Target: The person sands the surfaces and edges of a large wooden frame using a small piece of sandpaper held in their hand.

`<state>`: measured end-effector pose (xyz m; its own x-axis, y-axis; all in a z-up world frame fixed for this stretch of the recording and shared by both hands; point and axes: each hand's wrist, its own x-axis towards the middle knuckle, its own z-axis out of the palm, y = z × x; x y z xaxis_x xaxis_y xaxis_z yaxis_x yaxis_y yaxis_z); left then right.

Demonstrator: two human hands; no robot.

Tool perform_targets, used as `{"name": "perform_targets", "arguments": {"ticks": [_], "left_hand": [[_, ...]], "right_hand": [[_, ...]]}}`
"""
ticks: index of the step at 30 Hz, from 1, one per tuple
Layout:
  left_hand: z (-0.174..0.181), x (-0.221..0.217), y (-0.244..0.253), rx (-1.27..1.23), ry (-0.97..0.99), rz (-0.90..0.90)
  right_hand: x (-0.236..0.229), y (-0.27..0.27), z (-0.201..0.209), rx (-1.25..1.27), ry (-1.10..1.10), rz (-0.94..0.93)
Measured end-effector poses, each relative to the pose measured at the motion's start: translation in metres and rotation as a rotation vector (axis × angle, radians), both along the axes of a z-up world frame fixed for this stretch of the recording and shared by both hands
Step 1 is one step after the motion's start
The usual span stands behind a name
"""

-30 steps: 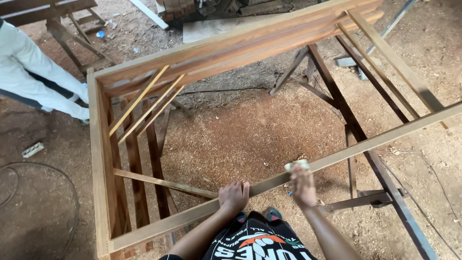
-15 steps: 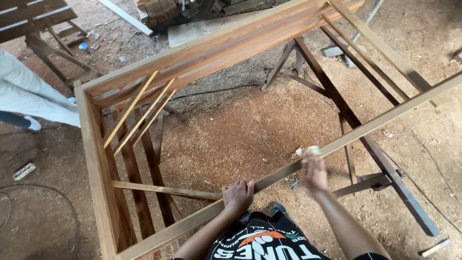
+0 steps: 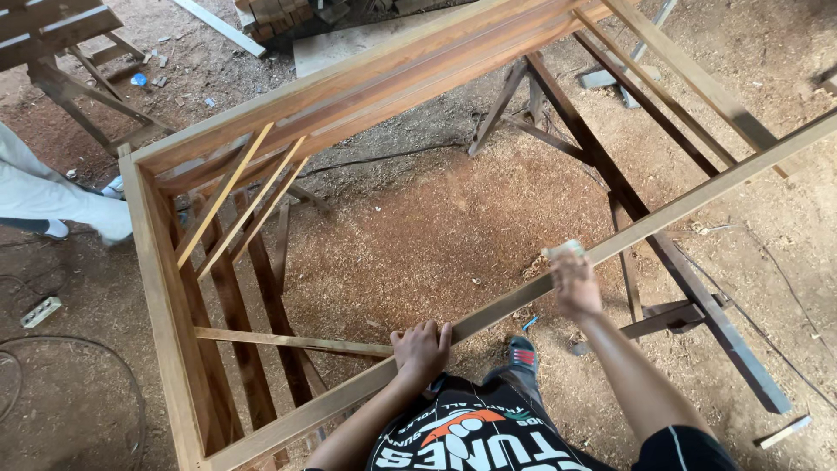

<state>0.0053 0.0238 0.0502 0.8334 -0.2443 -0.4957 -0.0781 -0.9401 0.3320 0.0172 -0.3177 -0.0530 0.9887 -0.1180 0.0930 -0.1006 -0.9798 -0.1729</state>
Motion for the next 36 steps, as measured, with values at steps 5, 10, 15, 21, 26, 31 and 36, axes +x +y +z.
{"name": "perform_targets", "arguments": {"ticks": [5, 10, 15, 21, 26, 31, 36], "left_hand": [[-0.007, 0.001, -0.003, 0.017, -0.012, 0.018], [-0.01, 0.004, -0.004, 0.092, 0.037, 0.023], [-0.01, 0.002, -0.005, 0.095, 0.062, 0.035], [-0.019, 0.005, -0.007, 0.098, -0.09, 0.097], [-0.024, 0.012, -0.05, 0.056, -0.184, 0.155], [-0.032, 0.03, -0.132, -0.09, -0.271, 0.135], [-0.041, 0.033, -0.177, -0.075, -0.299, 0.161]], "right_hand": [[-0.028, 0.056, -0.019, 0.041, -0.222, 0.116], [-0.025, -0.008, -0.029, 0.197, -0.216, 0.281], [0.002, -0.087, 0.005, -0.282, -0.411, 0.009], [-0.024, -0.037, 0.021, 0.275, -0.232, 0.204], [-0.014, -0.096, 0.002, -0.482, -0.404, 0.44], [0.019, -0.193, 0.008, -0.036, -0.255, -0.006], [0.018, -0.166, -0.007, 0.371, -0.006, -0.152]]}}
